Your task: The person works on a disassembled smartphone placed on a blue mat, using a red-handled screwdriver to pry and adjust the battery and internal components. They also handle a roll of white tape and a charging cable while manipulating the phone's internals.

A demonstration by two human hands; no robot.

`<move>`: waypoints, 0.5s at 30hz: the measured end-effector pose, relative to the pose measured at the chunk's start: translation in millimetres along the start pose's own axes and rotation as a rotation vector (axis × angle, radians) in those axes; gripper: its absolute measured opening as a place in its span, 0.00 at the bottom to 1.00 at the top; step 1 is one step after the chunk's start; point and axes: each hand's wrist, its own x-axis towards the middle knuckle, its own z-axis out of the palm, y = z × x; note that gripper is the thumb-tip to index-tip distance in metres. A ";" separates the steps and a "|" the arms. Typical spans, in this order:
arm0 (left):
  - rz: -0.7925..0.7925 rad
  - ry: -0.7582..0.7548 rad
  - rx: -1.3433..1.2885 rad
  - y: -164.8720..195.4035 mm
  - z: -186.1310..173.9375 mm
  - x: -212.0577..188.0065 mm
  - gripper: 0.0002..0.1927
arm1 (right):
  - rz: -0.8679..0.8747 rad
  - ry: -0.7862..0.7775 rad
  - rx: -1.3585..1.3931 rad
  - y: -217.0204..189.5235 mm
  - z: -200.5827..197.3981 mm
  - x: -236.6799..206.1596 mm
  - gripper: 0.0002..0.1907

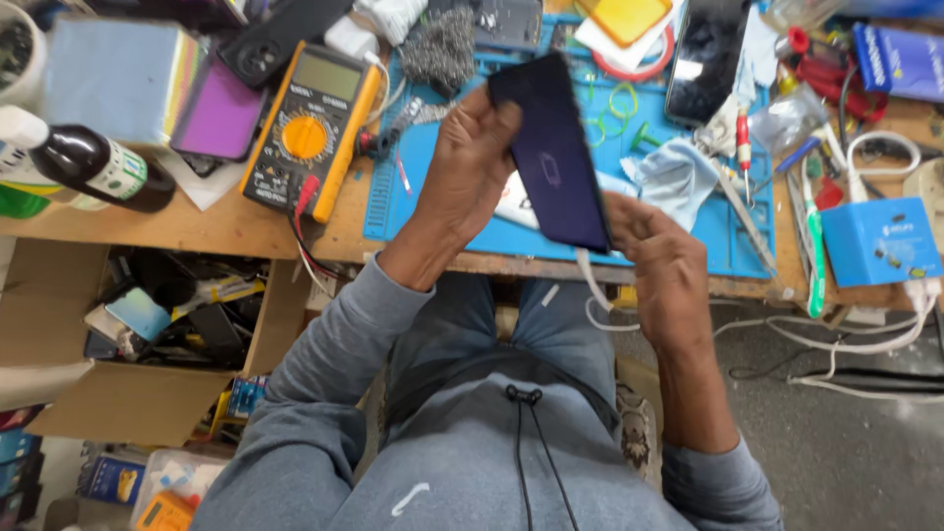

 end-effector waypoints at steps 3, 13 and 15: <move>0.082 0.065 -0.405 -12.9 0.8 -6.5 0.16 | 0.095 -0.123 -0.008 1.8 6.1 -3.0 0.30; 0.078 -0.047 -0.537 -24.7 8.8 -15.0 0.19 | 0.398 -0.013 0.303 44.2 -7.3 1.8 0.20; -0.096 0.289 -0.497 -14.4 14.5 -28.0 0.30 | 0.347 0.028 0.274 43.4 -10.2 2.2 0.19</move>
